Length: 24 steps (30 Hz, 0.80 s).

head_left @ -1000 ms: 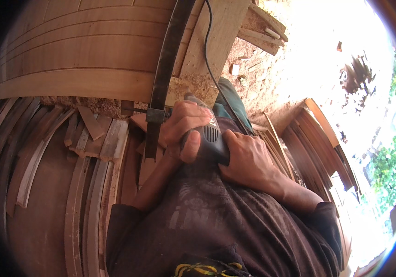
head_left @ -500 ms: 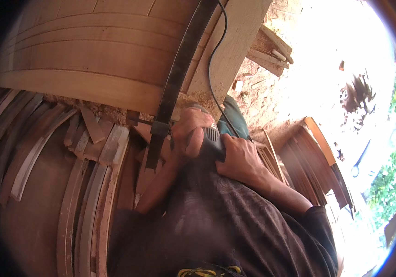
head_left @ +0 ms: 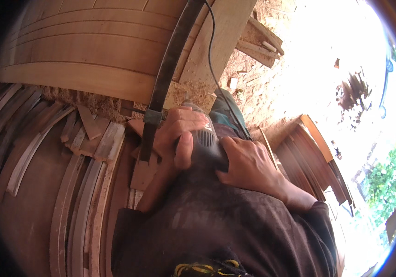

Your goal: The person uses a corded drill to make holes in a large curved wooden panel. They position the panel, drill multiple holes along its edge, and reposition the panel to continue drilling.

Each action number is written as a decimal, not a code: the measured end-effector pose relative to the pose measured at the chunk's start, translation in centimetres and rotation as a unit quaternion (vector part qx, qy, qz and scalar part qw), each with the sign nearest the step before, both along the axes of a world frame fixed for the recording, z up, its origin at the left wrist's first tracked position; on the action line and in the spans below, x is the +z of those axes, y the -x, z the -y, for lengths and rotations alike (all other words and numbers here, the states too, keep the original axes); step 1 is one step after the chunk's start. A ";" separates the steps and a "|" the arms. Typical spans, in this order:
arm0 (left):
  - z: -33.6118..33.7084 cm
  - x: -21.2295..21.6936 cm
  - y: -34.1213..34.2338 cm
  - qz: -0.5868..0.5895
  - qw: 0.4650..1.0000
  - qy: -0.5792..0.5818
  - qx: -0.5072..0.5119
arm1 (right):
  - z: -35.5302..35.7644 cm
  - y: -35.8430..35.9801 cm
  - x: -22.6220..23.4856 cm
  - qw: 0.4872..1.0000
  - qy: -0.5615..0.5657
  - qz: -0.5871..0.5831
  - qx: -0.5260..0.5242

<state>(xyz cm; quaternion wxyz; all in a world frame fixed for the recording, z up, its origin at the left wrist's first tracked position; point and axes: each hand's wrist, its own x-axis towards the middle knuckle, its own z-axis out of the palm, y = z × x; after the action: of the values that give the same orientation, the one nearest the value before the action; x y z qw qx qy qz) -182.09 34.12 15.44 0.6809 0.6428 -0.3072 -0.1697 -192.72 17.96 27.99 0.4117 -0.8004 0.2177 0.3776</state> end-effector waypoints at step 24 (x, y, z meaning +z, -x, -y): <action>0.1 0.9 2.6 0.054 0.997 -0.019 -0.053 | -1.5 4.8 -0.4 0.998 0.012 0.027 -0.061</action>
<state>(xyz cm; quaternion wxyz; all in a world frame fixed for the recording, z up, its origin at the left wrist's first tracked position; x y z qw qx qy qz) -184.66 33.99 16.39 0.6407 0.6467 -0.3744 -0.1765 -197.54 19.50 27.54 0.4305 -0.8003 0.2595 0.3269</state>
